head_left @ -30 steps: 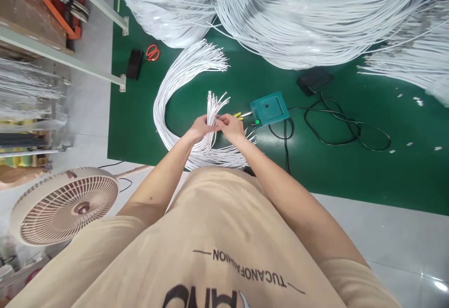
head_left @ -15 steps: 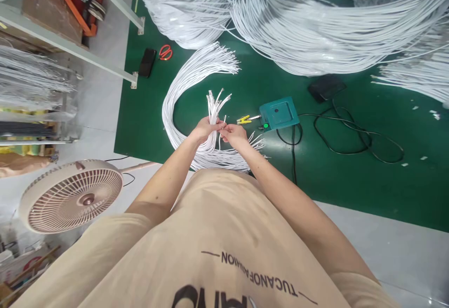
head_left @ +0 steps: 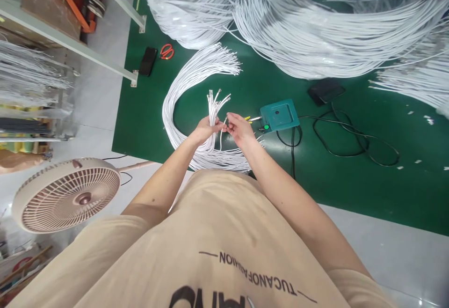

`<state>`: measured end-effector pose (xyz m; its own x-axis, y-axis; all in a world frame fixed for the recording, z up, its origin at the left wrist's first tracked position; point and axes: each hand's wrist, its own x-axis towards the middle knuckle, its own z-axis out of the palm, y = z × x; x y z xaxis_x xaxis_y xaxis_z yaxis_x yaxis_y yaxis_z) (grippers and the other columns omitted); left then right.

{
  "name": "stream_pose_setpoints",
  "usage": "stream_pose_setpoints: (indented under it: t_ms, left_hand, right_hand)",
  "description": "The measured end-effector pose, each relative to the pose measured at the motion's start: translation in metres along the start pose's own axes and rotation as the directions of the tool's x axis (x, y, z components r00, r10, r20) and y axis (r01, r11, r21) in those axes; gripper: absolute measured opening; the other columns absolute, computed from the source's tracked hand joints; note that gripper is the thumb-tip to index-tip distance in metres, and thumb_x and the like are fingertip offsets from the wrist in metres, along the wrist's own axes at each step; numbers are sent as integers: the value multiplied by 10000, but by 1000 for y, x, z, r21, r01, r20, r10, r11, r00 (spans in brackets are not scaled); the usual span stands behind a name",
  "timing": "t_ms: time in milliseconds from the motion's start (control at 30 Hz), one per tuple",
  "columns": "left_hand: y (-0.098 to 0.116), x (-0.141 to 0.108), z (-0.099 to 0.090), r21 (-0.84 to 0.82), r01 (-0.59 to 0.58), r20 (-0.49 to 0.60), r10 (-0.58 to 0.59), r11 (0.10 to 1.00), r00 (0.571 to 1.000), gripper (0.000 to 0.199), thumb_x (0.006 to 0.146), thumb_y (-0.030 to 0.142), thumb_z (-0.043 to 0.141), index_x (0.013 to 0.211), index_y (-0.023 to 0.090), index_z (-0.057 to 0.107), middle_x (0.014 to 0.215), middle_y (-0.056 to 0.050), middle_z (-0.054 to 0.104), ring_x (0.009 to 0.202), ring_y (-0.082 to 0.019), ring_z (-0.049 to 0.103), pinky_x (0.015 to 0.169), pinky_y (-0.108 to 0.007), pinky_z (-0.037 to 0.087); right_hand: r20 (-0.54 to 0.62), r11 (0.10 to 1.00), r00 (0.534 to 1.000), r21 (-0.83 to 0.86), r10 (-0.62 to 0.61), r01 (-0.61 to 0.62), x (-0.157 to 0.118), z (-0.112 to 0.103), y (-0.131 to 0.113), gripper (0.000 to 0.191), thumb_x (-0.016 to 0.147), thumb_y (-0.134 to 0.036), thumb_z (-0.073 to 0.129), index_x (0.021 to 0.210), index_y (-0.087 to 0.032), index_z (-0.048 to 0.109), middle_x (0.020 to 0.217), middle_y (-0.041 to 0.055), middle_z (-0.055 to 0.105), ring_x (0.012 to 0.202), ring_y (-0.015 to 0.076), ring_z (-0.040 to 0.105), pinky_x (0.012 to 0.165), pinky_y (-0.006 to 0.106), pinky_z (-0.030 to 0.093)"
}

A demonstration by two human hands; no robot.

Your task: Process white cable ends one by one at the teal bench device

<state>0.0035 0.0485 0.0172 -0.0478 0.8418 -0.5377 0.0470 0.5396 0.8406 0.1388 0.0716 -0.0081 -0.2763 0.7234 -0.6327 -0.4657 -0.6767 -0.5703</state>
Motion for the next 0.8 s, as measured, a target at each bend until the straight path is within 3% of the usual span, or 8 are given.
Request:
stream_pose_setpoints:
  t_ms: [133, 300, 367, 533, 600, 667, 733, 800]
  left_hand:
    - [-2, 0, -1, -17, 6, 1, -6, 1000, 1000, 367, 625, 231, 774, 723, 174, 425, 724, -7, 622, 724, -132, 625, 626, -236, 382]
    - [-11, 4, -5, -7, -57, 27, 58, 998, 998, 351, 613, 284, 793, 709, 159, 480, 683, 11, 590, 669, -113, 595, 606, -232, 381]
    - [-13, 5, -6, 2, -75, 18, 75, 997, 997, 342, 607, 297, 799, 713, 150, 509, 679, 9, 598, 637, -105, 584, 600, -233, 383]
    - [-11, 5, -5, 5, -105, -43, 105, 994, 993, 333, 606, 264, 799, 684, 151, 495, 603, 39, 553, 581, -87, 558, 588, -224, 380]
    - [-11, 4, -3, 4, -107, -73, 107, 994, 992, 334, 609, 241, 792, 686, 155, 479, 587, 55, 528, 549, -71, 535, 573, -217, 370]
    - [-11, 3, -1, -15, -99, -74, 97, 995, 992, 337, 619, 225, 783, 697, 160, 462, 592, 56, 528, 562, -80, 559, 574, -214, 374]
    - [-11, 3, 0, -38, -81, -47, 80, 996, 996, 335, 640, 217, 768, 711, 163, 444, 612, 44, 549, 615, -109, 615, 593, -218, 393]
    - [-10, 2, 1, -39, -67, -20, 66, 997, 998, 336, 659, 208, 756, 718, 166, 428, 631, 33, 564, 648, -128, 644, 605, -220, 401]
  right_hand:
    - [-81, 996, 997, -88, -10, 3, -1, 1, -1, 214, 736, -367, 719, 750, -182, 612, 565, -78, 540, 461, 38, 465, 501, 179, 404]
    - [-67, 958, 991, -271, -116, 94, -3, 5, 3, 154, 710, -237, 718, 641, -157, 605, 510, -63, 551, 464, 44, 492, 492, 176, 362]
    - [-68, 972, 993, -222, -93, 76, -2, 5, 4, 119, 707, -211, 702, 643, -150, 622, 502, -60, 548, 458, 40, 480, 494, 175, 362]
    - [12, 993, 994, 48, 104, -105, 0, 4, 8, 79, 683, -190, 669, 646, -144, 616, 455, -75, 458, 455, 42, 459, 474, 169, 346]
    - [-12, 991, 993, 54, 121, -120, -1, 3, 8, 82, 667, -194, 660, 636, -154, 596, 457, -81, 442, 461, 44, 454, 473, 169, 339]
    - [-30, 998, 998, -22, 54, -55, -2, 2, 6, 74, 654, -191, 648, 724, -169, 636, 469, -93, 445, 475, 46, 447, 493, 170, 350]
    - [1, 991, 999, -126, -53, 53, -3, 1, 2, 223, 652, -197, 641, 872, -197, 678, 492, -105, 464, 498, 47, 444, 526, 173, 367]
    - [58, 967, 991, -218, -119, 129, -3, 0, -2, 226, 658, -230, 655, 880, -200, 687, 535, -98, 513, 527, 49, 453, 552, 184, 378]
